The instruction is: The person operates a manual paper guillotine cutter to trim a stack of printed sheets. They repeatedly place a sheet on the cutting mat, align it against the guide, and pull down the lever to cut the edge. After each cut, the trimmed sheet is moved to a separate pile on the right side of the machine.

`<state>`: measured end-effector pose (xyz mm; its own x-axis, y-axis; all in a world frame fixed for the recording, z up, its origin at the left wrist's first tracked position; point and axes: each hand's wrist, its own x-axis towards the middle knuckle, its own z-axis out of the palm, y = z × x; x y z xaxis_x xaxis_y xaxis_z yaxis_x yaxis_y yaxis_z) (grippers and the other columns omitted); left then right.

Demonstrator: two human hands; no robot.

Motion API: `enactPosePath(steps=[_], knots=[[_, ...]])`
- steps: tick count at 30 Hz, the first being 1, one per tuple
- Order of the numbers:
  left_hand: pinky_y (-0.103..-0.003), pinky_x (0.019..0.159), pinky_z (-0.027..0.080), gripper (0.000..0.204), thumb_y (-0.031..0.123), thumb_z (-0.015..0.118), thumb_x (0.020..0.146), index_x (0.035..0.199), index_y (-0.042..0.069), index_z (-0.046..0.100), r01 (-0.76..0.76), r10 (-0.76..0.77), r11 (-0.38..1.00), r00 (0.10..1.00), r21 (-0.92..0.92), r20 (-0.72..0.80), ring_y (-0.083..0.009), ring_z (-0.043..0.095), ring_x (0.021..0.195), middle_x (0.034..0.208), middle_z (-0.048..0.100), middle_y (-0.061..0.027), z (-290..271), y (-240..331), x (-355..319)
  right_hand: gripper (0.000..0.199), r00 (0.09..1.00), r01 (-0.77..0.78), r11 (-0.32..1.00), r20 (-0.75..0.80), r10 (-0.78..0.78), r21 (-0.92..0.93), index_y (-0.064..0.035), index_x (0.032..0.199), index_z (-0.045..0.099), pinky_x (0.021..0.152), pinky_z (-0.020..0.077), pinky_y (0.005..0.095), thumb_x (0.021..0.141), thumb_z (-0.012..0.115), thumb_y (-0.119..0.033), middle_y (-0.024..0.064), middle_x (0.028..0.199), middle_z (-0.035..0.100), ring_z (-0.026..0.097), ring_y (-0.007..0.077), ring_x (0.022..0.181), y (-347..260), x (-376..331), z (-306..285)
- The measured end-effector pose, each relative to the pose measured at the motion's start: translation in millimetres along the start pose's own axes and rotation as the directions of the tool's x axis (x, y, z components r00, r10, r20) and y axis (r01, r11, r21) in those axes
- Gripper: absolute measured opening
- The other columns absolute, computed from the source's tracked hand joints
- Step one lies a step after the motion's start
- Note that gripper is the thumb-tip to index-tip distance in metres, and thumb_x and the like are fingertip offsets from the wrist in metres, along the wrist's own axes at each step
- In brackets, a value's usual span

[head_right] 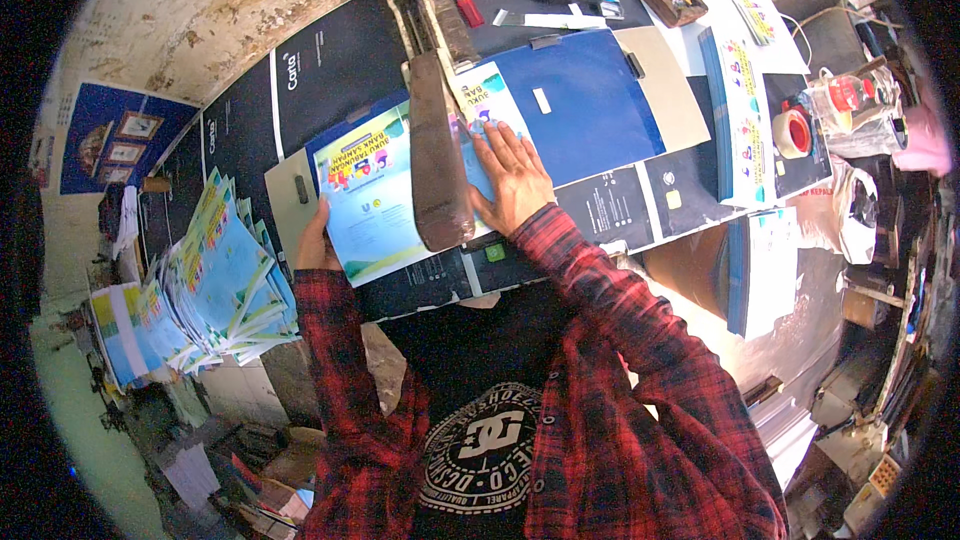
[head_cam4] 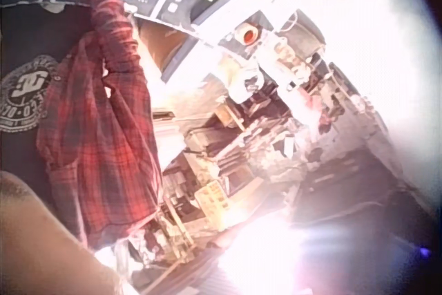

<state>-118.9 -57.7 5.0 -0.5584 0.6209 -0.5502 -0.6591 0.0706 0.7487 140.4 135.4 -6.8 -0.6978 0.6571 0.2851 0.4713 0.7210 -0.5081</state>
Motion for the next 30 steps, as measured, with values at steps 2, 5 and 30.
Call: enactPosePath(steps=[2,5,30], knots=[[-0.028,0.064,0.057,0.031,0.024,0.066,0.095,0.113,-0.001,0.064,-0.020,0.045,0.988,0.985,0.150,-0.164,-0.0121,0.068,0.081,0.098,0.070,-0.0060,-4,4,-4,0.067,0.999,0.036,0.998,0.024,-0.034,-0.051,-0.0023,0.139,0.048,0.115,0.0287,0.0482,0.086,0.065,-0.039,0.0176,0.149,0.042,0.036,0.0325,0.141,3,-2,-6],[-0.027,0.058,0.056,0.025,0.019,0.069,0.092,0.108,-0.001,0.066,-0.030,0.061,0.984,0.983,0.178,-0.172,-0.0115,0.068,0.073,0.091,0.071,-0.0054,0,1,4,0.067,1.000,0.012,0.992,0.024,-0.009,-0.128,-0.0020,0.141,0.046,0.116,0.0280,0.0479,0.090,0.062,-0.042,0.0172,0.149,0.043,0.036,0.0299,0.142,8,1,-11],[-0.048,0.099,0.043,0.047,0.024,0.070,0.086,0.126,0.002,0.060,-0.452,0.801,-0.198,0.437,0.870,0.409,-0.0340,0.058,0.116,0.127,0.061,-0.0169,59,-28,-7,0.071,1.000,0.014,0.966,0.013,-0.011,-0.257,-0.0122,0.151,0.033,0.119,0.0215,0.0454,0.086,0.059,-0.025,0.0076,0.159,0.030,0.027,0.0253,0.147,29,-6,-5]])
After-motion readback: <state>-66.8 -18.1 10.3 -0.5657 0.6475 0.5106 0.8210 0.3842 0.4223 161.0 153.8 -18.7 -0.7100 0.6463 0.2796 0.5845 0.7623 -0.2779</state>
